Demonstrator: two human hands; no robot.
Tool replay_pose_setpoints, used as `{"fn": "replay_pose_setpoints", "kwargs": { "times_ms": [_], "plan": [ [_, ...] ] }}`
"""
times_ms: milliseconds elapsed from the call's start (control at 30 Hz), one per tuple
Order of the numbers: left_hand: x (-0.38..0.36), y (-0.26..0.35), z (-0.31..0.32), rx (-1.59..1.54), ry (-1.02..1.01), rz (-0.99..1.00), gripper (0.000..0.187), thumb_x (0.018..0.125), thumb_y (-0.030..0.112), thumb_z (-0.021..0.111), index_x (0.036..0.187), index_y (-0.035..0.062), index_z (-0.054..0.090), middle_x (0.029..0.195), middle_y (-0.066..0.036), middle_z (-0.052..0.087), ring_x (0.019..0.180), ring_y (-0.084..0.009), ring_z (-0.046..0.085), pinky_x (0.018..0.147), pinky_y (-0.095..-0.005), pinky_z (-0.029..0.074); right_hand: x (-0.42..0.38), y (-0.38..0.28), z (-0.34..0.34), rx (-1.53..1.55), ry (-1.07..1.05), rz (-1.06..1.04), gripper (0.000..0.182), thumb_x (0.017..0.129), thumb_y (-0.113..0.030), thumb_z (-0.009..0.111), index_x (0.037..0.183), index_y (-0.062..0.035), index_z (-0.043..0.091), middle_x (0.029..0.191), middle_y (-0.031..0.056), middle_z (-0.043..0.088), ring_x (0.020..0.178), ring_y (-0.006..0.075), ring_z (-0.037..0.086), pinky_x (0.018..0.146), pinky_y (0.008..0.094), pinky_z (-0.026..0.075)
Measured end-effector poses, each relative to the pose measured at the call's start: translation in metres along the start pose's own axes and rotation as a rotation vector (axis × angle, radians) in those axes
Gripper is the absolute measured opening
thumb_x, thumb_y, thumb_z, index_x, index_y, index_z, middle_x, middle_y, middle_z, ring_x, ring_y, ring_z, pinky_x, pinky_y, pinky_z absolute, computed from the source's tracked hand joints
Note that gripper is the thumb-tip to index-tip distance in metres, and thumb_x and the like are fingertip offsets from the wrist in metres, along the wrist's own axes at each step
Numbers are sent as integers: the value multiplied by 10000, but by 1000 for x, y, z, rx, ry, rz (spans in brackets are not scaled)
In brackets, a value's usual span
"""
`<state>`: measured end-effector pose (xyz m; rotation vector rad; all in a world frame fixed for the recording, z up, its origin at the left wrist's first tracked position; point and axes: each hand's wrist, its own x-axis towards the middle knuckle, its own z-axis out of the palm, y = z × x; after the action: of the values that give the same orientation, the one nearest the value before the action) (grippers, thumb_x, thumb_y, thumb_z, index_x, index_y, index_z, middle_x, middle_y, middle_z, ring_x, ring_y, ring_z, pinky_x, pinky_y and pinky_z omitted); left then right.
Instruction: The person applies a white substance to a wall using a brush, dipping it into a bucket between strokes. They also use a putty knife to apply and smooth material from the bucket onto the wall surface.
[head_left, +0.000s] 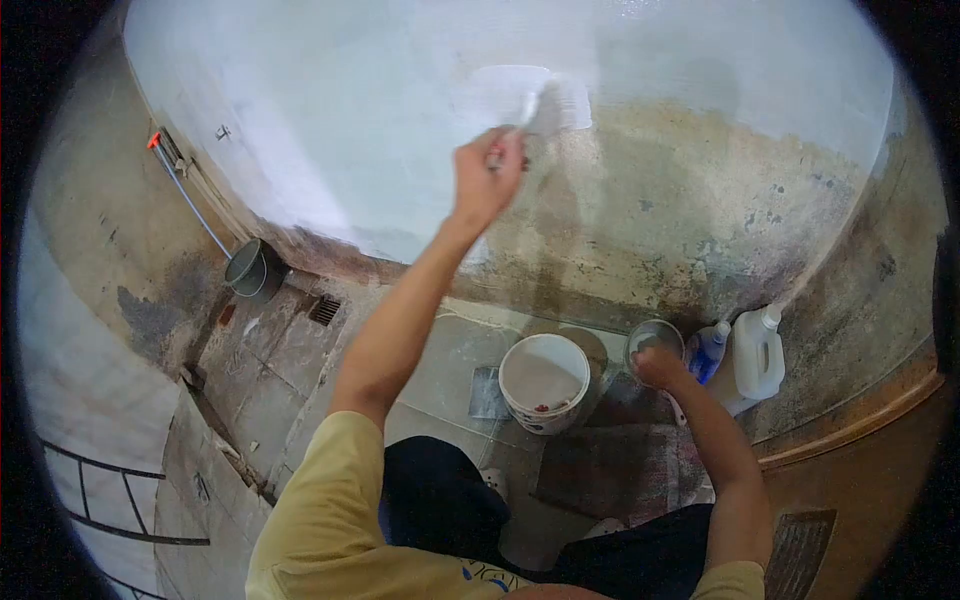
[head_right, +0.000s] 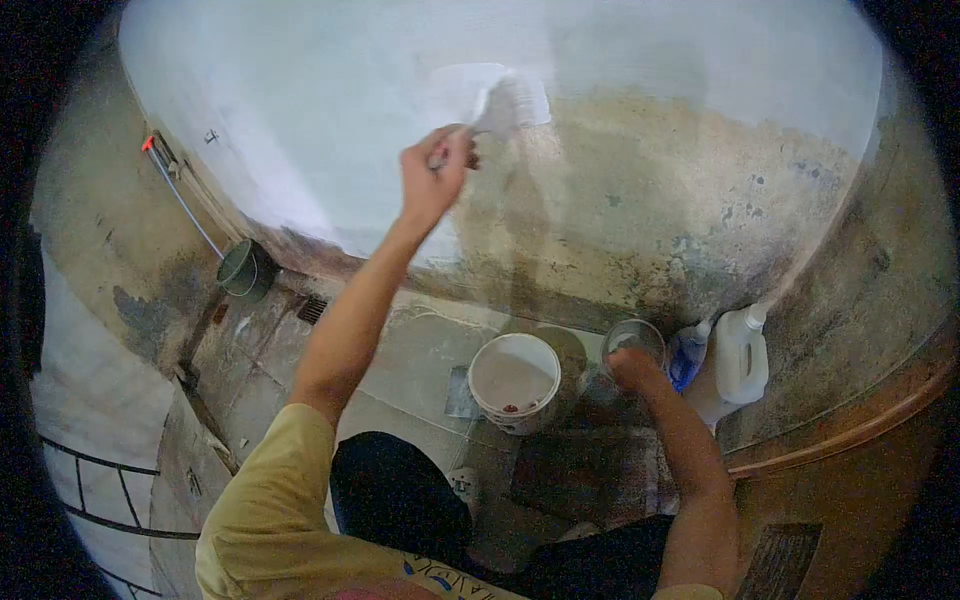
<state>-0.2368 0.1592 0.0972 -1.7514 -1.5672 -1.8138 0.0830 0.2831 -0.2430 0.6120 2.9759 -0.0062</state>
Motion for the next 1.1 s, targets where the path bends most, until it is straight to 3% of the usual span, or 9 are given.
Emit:
{"fn": "replay_pose_setpoints", "kwargs": {
  "times_ms": [267,367,400,433,600,700,767,1000,1100],
  "plan": [
    [10,-42,-98,274,286,24,214,922,118,547,947,-53,672,664,-130,659,592,-169,669,543,-285,514,-8,-1,-9,27,75,-27,194,823,-205,549,796,-36,638,776,192,640,732,381,642,702,485,519],
    [17,-39,-69,449,207,129,124,852,94,560,818,14,649,721,-202,616,651,-376,615,597,-417,490,-13,-4,-18,98,28,47,186,814,-193,551,779,-32,638,787,197,642,726,385,640,706,481,522],
    [15,-32,-48,604,181,240,144,884,110,561,863,-5,646,710,-180,634,621,-293,641,564,-375,490,-12,-4,-18,92,29,45,186,814,-193,551,779,-32,638,787,197,642,726,385,640,706,481,522],
    [10,-22,-24,552,165,255,143,865,122,585,829,-8,629,741,-206,617,635,-369,608,591,-407,493,-11,-2,-15,83,34,26,185,812,-187,549,788,-27,639,787,199,642,723,387,640,701,483,521],
    [-12,50,48,155,24,267,140,880,113,584,924,-1,652,722,-186,615,639,-307,625,593,-368,482,-5,0,-10,46,3,31,196,817,-183,541,804,-18,644,771,199,633,717,387,639,684,491,516],
    [-3,38,39,49,-36,276,193,905,132,584,987,-26,659,729,-156,644,631,-224,645,590,-312,492,-2,-7,-14,50,80,-27,211,832,-198,536,817,-16,642,772,196,631,741,383,638,687,489,515],
    [5,9,7,72,4,69,239,931,148,572,1021,-56,656,735,-104,662,649,-146,648,605,-279,517,-1,-13,-24,29,-74,-22,220,837,-215,548,839,-15,641,786,194,635,781,377,637,700,482,514],
    [17,-32,-108,280,295,-13,192,898,104,554,881,-51,666,652,-160,651,585,-206,660,561,-306,507,0,-11,-12,45,17,-29,211,783,-237,637,874,-49,673,902,168,673,861,346,663,740,472,533],
    [39,-26,-90,499,278,154,223,888,145,552,771,-27,633,637,-193,618,555,-372,597,525,-392,475,2,-4,-5,-37,-72,-97,186,783,-201,569,790,-31,643,790,198,646,765,372,646,701,470,524]
  ]
}}
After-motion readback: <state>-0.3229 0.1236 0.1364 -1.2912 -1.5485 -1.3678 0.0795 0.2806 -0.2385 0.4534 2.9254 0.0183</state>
